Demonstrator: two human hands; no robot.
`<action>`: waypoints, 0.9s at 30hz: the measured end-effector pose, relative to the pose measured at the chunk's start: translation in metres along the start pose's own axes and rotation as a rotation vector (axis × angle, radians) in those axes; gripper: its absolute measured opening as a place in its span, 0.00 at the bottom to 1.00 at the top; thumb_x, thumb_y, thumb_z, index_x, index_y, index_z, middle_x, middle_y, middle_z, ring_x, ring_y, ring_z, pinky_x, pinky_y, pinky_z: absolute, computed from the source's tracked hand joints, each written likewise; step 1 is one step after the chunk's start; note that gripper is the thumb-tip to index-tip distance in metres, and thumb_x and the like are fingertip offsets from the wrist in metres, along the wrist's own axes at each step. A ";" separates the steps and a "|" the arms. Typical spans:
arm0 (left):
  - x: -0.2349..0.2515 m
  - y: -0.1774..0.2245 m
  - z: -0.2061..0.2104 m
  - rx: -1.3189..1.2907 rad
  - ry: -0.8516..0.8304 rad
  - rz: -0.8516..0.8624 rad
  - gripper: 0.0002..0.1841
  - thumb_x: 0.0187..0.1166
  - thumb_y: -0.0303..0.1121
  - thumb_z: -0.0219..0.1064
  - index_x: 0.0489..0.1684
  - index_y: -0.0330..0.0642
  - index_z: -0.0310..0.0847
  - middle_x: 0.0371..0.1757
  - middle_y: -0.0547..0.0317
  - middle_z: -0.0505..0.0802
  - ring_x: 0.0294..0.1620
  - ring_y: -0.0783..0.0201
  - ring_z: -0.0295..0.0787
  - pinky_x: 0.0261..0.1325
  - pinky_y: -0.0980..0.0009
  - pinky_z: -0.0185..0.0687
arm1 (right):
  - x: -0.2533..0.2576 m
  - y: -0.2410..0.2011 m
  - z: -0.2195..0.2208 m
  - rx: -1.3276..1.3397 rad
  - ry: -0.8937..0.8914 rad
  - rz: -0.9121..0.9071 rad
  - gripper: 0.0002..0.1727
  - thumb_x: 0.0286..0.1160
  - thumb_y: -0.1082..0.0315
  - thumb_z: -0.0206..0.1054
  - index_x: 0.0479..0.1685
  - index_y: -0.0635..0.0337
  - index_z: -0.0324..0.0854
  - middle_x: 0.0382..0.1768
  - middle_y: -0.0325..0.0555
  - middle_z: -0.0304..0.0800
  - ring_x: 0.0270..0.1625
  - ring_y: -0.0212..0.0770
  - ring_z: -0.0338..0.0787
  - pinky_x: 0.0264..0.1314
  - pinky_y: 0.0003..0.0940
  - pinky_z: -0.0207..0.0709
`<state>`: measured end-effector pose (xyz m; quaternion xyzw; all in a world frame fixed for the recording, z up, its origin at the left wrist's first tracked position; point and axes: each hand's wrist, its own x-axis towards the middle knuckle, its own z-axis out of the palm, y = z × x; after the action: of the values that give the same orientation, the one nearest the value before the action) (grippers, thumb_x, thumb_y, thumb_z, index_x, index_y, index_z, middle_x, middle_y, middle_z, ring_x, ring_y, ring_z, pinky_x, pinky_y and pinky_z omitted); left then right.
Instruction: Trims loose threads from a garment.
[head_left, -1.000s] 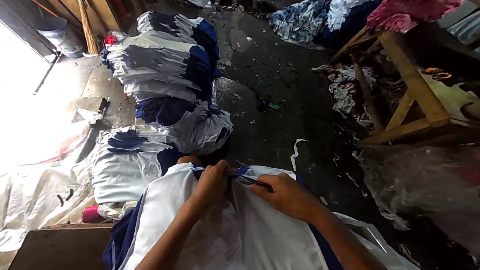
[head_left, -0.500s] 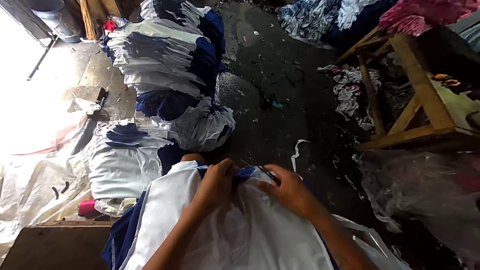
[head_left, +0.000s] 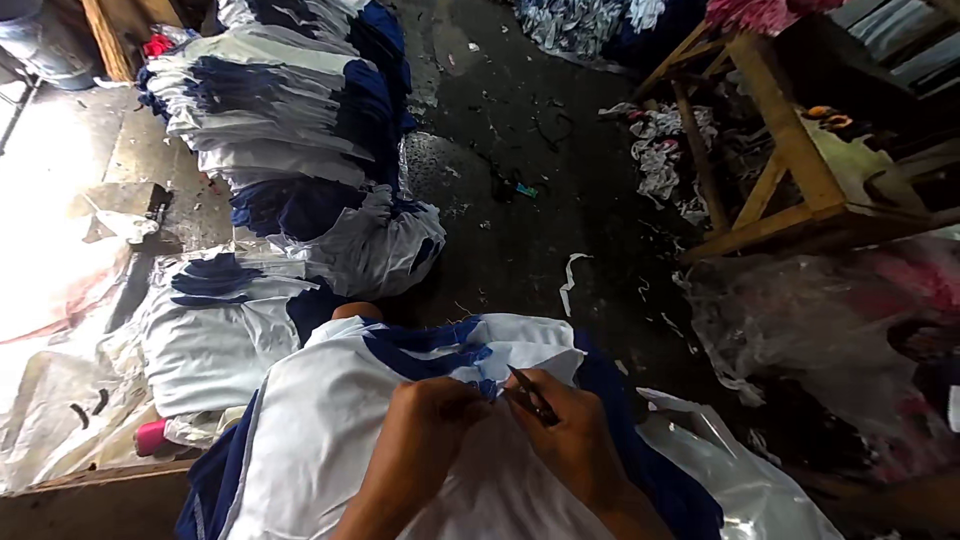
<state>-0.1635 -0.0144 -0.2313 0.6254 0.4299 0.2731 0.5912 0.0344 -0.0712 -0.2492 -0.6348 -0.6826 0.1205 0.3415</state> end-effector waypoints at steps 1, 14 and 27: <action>-0.007 -0.002 0.004 -0.014 0.003 0.001 0.08 0.80 0.34 0.69 0.39 0.40 0.93 0.32 0.66 0.95 0.30 0.79 0.90 0.37 0.81 0.88 | -0.004 -0.002 0.001 -0.015 0.000 -0.005 0.10 0.74 0.62 0.68 0.41 0.59 0.89 0.19 0.38 0.83 0.19 0.25 0.76 0.23 0.17 0.71; -0.045 -0.013 0.028 -0.324 0.059 0.087 0.11 0.88 0.33 0.58 0.42 0.34 0.78 0.61 0.51 0.87 0.58 0.67 0.88 0.66 0.66 0.88 | -0.059 -0.040 -0.043 1.814 -0.756 1.012 0.29 0.82 0.28 0.48 0.34 0.41 0.80 0.19 0.21 0.69 0.14 0.15 0.63 0.14 0.11 0.58; -0.054 -0.019 0.025 -0.189 0.066 0.223 0.07 0.84 0.26 0.59 0.35 0.33 0.77 0.64 0.49 0.85 0.59 0.71 0.86 0.60 0.75 0.86 | -0.045 -0.049 -0.024 1.614 -0.700 1.090 0.27 0.89 0.36 0.46 0.27 0.41 0.76 0.13 0.22 0.66 0.11 0.17 0.61 0.13 0.12 0.55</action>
<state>-0.1721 -0.0746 -0.2451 0.6015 0.3495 0.3967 0.5989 0.0092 -0.1287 -0.2161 -0.3692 -0.0795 0.8586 0.3468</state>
